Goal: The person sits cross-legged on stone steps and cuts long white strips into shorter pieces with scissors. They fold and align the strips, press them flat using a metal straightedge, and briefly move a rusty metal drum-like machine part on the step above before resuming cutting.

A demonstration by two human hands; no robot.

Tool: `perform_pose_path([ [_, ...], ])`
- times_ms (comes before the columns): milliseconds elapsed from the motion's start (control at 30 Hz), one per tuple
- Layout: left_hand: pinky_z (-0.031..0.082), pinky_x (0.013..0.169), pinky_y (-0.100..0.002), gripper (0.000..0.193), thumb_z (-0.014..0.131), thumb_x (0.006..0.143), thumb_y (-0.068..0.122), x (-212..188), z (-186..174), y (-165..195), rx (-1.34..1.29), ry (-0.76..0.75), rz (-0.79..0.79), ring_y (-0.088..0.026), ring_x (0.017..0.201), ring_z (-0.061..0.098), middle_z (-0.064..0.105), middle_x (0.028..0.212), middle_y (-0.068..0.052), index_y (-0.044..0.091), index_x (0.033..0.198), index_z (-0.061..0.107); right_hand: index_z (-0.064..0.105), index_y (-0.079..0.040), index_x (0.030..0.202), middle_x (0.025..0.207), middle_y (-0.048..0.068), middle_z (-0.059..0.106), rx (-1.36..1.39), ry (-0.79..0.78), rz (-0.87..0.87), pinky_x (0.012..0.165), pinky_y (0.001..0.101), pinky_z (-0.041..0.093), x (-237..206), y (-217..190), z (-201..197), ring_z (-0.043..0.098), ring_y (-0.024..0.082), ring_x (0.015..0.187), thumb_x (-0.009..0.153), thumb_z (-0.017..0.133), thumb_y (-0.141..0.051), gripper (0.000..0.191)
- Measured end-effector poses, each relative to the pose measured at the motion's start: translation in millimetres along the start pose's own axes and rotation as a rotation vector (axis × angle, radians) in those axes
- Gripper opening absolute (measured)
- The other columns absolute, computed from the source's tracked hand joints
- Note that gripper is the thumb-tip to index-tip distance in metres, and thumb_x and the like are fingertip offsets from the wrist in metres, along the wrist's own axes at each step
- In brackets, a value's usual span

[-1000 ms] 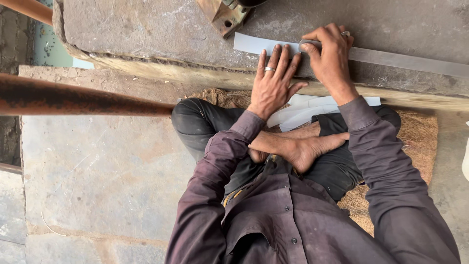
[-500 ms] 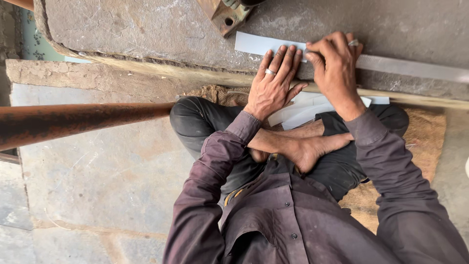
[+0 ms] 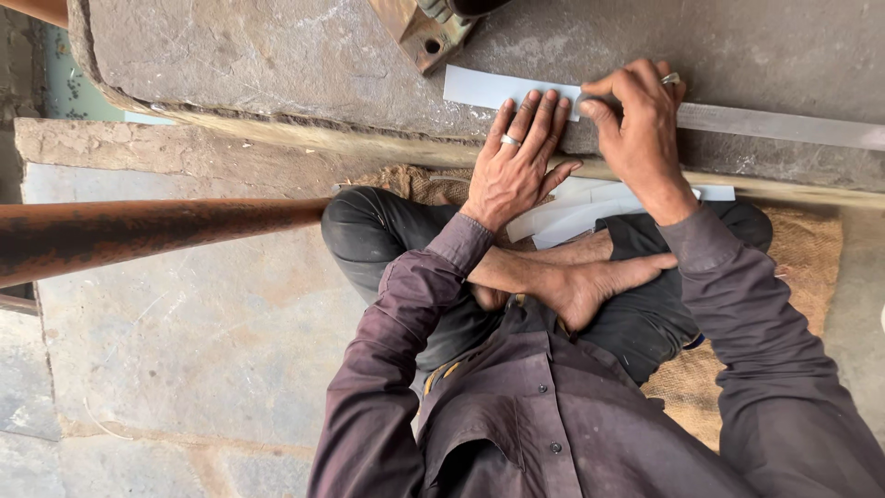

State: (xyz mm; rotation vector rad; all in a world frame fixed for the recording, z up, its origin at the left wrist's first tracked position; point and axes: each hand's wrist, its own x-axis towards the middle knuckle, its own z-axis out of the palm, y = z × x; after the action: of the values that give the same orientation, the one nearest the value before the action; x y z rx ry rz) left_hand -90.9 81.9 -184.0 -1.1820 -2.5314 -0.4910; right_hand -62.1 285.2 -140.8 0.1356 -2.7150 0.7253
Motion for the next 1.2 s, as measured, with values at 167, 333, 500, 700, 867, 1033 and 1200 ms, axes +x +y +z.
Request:
perform_pose_path([
  [167, 0.021, 0.131, -0.05, 0.078, 0.048, 0.111, 0.061, -1.8, 4.3, 0.7, -0.034, -0.028, -0.031, -0.028, 0.155, 0.031, 0.035, 0.165, -0.014, 0.003, 0.162, 0.036, 0.07, -0.009, 0.106, 0.102, 0.005, 0.055, -0.081, 0.005, -0.054, 0.104, 0.048, 0.033, 0.3, 7.9, 6.4, 0.053, 0.026, 0.11, 0.112, 0.07, -0.025, 0.017],
  [333, 0.021, 0.131, -0.05, 0.079, 0.048, 0.112, 0.061, -4.0, 6.5, 1.3, -0.011, -0.006, -0.001, -0.029, 0.156, 0.031, 0.035, 0.166, -0.014, 0.002, 0.163, 0.034, 0.07, -0.009, 0.106, 0.104, 0.005, 0.056, -0.077, -0.01, -0.01, 0.101, 0.0484, 0.033, -3.2, -2.2, 3.1, 0.052, 0.025, 0.108, 0.113, 0.069, -0.026, 0.019],
  [500, 0.022, 0.131, -0.05, 0.079, 0.048, 0.111, 0.061, -1.1, 7.0, 0.3, -0.014, 0.017, -0.014, -0.03, 0.155, 0.033, 0.035, 0.165, -0.015, 0.003, 0.163, 0.033, 0.07, -0.009, 0.106, 0.108, 0.006, 0.058, -0.092, 0.009, -0.049, 0.1, 0.0495, 0.033, 8.8, -9.4, -2.5, 0.053, 0.027, 0.109, 0.111, 0.073, -0.022, 0.014],
  [700, 0.025, 0.13, -0.05, 0.082, 0.047, 0.108, 0.063, 3.7, 5.4, 2.9, 0.013, 0.013, -0.043, -0.031, 0.153, 0.034, 0.035, 0.164, -0.016, 0.003, 0.162, 0.032, 0.07, -0.009, 0.107, 0.11, 0.008, 0.059, -0.076, 0.043, -0.017, 0.099, 0.052, 0.034, 52.5, -2.4, -8.7, 0.055, 0.032, 0.112, 0.104, 0.076, -0.015, 0.01],
  [867, 0.023, 0.13, -0.05, 0.083, 0.047, 0.106, 0.064, 3.2, 0.4, 6.5, 0.007, 0.004, -0.07, -0.031, 0.154, 0.033, 0.034, 0.164, -0.016, 0.003, 0.161, 0.031, 0.074, -0.014, 0.111, 0.116, 0.007, 0.061, -0.215, 0.154, -0.075, 0.101, 0.0535, 0.033, 47.5, -9.8, -12.1, 0.053, 0.03, 0.116, 0.099, 0.082, -0.016, 0.014],
  [1033, 0.02, 0.131, -0.05, 0.084, 0.046, 0.104, 0.062, 3.5, -5.1, 9.2, -0.069, -0.024, -0.12, -0.031, 0.156, 0.029, 0.032, 0.165, -0.017, 0.001, 0.159, 0.032, 0.072, -0.011, 0.117, 0.118, 0.009, 0.06, -0.195, 0.097, -0.055, 0.102, 0.0534, 0.033, 19.7, -25.0, -0.4, 0.05, 0.033, 0.119, 0.095, 0.082, -0.016, 0.025],
  [1200, 0.022, 0.133, -0.051, 0.068, 0.053, 0.105, 0.054, -1.7, -24.0, 22.1, -0.12, 0.152, -0.189, -0.028, 0.158, 0.028, 0.033, 0.166, -0.014, 0.009, 0.154, 0.041, 0.069, -0.006, 0.107, 0.104, 0.007, 0.068, 0.085, 0.124, 0.079, 0.094, 0.0459, 0.046, 5.8, -29.6, -8.4, 0.062, 0.027, 0.103, 0.096, 0.084, -0.012, 0.02],
])
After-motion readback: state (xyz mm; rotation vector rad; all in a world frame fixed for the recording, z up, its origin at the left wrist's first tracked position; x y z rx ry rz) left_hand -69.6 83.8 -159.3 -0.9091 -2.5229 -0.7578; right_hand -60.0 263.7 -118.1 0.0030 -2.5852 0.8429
